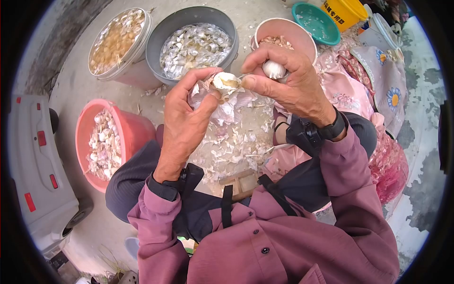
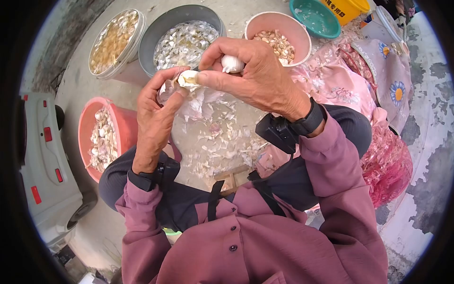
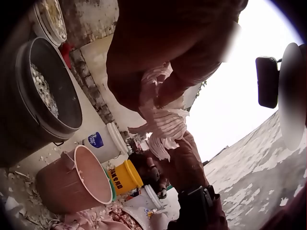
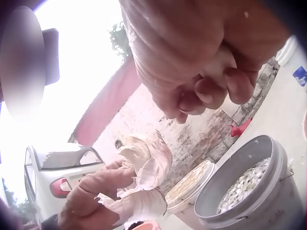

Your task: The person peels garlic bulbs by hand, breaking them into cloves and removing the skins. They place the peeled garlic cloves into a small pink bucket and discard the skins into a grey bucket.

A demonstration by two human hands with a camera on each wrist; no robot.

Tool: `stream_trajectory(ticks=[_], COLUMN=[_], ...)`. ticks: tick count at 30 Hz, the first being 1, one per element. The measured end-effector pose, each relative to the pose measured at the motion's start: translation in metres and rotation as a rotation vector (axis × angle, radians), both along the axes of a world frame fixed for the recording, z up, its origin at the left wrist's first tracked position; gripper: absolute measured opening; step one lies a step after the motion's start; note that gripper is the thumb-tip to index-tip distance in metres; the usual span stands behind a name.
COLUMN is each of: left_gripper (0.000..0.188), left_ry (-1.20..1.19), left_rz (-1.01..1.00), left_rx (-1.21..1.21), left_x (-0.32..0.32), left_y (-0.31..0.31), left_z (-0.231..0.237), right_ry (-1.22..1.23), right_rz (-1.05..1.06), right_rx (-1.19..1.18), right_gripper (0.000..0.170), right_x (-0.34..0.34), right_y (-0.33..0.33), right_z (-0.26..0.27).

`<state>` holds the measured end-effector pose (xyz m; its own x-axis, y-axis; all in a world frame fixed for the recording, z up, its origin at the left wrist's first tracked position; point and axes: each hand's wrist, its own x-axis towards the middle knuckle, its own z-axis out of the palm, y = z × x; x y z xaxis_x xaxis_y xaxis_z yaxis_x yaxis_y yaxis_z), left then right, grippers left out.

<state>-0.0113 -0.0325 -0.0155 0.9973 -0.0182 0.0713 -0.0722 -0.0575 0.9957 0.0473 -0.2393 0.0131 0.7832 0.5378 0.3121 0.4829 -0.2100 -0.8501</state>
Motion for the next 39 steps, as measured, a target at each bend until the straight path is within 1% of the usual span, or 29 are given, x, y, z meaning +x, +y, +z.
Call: stream_trajectory(ticks=[1, 3, 5, 7, 8, 10, 14, 15, 16, 20, 21, 23, 24, 25, 26, 27, 28, 29, 31, 32, 33, 35, 36, 37, 38, 39], left_gripper=[0.032, 0.031, 0.030, 0.030, 0.030, 0.030, 0.030, 0.030, 0.031, 0.034, 0.034, 0.032, 0.032, 0.033, 0.035, 0.035, 0.036, 0.036, 0.036, 0.036, 0.036, 0.031, 0.031, 0.025, 0.020, 0.020], left_ry=[0.002, 0.006, -0.003, -0.010, -0.015, -0.006, -0.020, -0.021, -0.029, -0.050, -0.053, -0.035, -0.032, -0.017, -0.003, -0.003, 0.044, 0.090, 0.062, 0.037, 0.035, 0.165, 0.166, -0.020, -0.206, -0.211], left_rz=[0.008, 0.012, 0.038, 0.052, 0.064, 0.065, 0.060, 0.058, 0.046, -0.006, -0.010, -0.056, -0.056, -0.062, -0.067, -0.069, -0.085, -0.098, -0.089, -0.086, -0.084, -0.148, -0.150, -0.038, 0.076, 0.076], left_rx=[0.000, 0.000, 0.071, 0.086, 0.100, 0.123, 0.164, 0.167, 0.141, 0.075, 0.080, -0.072, -0.066, -0.131, -0.196, -0.192, -0.261, -0.331, -0.288, -0.245, -0.247, -0.158, -0.157, 0.027, 0.211, 0.211], left_x=[-0.001, -0.003, -0.004, -0.004, -0.004, -0.004, -0.004, -0.003, -0.003, -0.004, -0.005, -0.007, -0.008, -0.009, -0.010, -0.009, -0.008, -0.007, -0.005, -0.004, -0.005, -0.005, -0.003, 0.002, 0.006, 0.006], left_y=[-0.002, -0.006, -0.009, -0.012, -0.012, -0.013, -0.013, -0.013, -0.013, -0.013, -0.012, -0.008, -0.009, -0.010, -0.011, -0.010, -0.009, -0.009, -0.006, -0.005, -0.006, -0.007, -0.007, -0.007, -0.007, -0.008], left_z=[0.000, 0.000, 0.000, 0.000, 0.000, 0.002, -0.001, 0.000, 0.000, 0.004, 0.004, 0.004, 0.005, 0.006, 0.007, 0.010, 0.014, 0.016, 0.009, 0.007, 0.010, 0.019, 0.012, 0.000, -0.007, -0.007], right_ry=[-0.001, -0.175, -0.159, -0.263, -0.263, -0.235, -0.245, -0.156, -0.067, -0.043, -0.088, -0.133, -0.191, -0.250, -0.250, -0.082, 0.087, 0.087, 0.362, 0.439, 0.437, 0.377, 0.519, 0.519, 0.647, 0.770], right_rz=[-0.002, -0.018, -0.026, -0.032, -0.033, -0.131, -0.131, -0.117, -0.106, -0.106, -0.092, -0.072, -0.049, -0.029, -0.033, -0.031, -0.026, -0.023, -0.095, -0.030, -0.028, 0.128, 0.115, 0.114, 0.103, 0.091], right_rx=[0.001, -0.011, 0.006, -0.027, -0.026, -0.026, -0.031, -0.035, -0.039, -0.086, -0.081, -0.073, -0.081, -0.088, -0.082, -0.105, -0.129, -0.128, 0.066, 0.138, 0.136, 0.197, 0.141, 0.142, 0.281, 0.422], right_gripper=[0.015, 0.013, 0.013, 0.012, 0.012, 0.012, 0.013, 0.014, 0.015, 0.016, 0.016, 0.016, 0.017, 0.018, 0.018, 0.021, 0.025, 0.025, 0.036, 0.040, 0.040, 0.036, 0.032, 0.032, 0.030, 0.029], right_x=[0.000, 0.001, 0.001, 0.001, 0.000, -0.002, -0.001, -0.001, -0.002, 0.002, 0.002, 0.004, 0.004, 0.004, 0.004, 0.004, 0.004, 0.003, 0.005, 0.005, 0.002, -0.004, -0.006, -0.006, -0.005, -0.005], right_y=[0.002, 0.006, 0.006, 0.006, 0.006, 0.008, 0.009, 0.008, 0.007, 0.004, 0.004, 0.005, 0.006, 0.007, 0.005, 0.003, 0.002, 0.002, 0.002, 0.001, 0.005, 0.017, 0.014, 0.016, 0.019, 0.022], right_z=[-0.002, -0.012, -0.015, -0.016, -0.017, -0.020, -0.025, -0.022, -0.022, -0.029, -0.030, -0.035, -0.039, -0.041, -0.040, -0.034, -0.030, -0.026, -0.019, -0.017, -0.019, -0.024, -0.014, -0.021, -0.032, -0.037])
